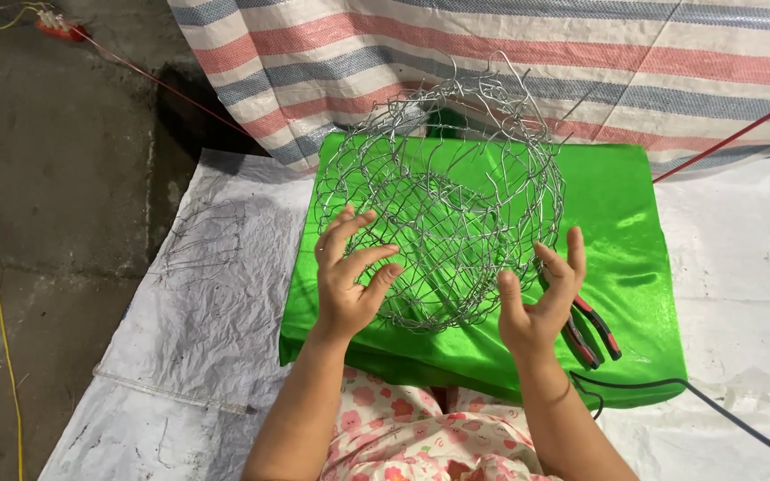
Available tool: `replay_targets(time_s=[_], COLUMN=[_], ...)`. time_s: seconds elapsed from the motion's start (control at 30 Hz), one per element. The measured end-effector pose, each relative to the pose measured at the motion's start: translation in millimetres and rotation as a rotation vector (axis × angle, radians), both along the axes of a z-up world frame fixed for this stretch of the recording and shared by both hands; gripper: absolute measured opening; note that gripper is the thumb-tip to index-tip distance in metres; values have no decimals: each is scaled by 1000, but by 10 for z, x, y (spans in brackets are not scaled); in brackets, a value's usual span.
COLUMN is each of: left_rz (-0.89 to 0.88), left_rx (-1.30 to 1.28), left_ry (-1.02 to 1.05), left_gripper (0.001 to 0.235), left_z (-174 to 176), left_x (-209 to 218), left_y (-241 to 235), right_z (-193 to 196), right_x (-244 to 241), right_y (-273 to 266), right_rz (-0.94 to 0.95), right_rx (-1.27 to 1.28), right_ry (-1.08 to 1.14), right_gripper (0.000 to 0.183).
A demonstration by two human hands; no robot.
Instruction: A person is seen sitting on the floor, manually shaping a wire mesh structure. They rotate the structure frequently to inspect it from different angles and use a pair of pliers to cut or bend specific wires to achieve the desired shape.
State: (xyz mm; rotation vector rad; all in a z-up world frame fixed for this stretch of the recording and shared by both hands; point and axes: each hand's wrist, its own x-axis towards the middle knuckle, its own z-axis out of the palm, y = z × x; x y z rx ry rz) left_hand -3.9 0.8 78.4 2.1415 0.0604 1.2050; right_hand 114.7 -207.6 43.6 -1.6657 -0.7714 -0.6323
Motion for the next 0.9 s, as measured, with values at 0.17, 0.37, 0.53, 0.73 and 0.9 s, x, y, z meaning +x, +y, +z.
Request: replay_targets(time_s=[0.17,0.37,0.53,0.73,0.9], left_rz=[86,76,183,172,144], left_rx=[2,187,354,349,325], left_ry=[-85,-171,-50,11,14], left_gripper=[16,25,31,19,15], left_z=[150,514,625,665,648], left_x=[82,413,606,690,738], left_y=[-29,-214,-318,-320,-332], right_z=[-72,622,594,463,422], right_x=[106,21,-11,44,86], right_y=[-87,115,289,293,290], right_rz=[-12,45,44,29,48], right_rx=[20,-65,-122,-111,-67], right_ry=[109,-39,-47,-62,-56], right_gripper=[31,27,35,28,27])
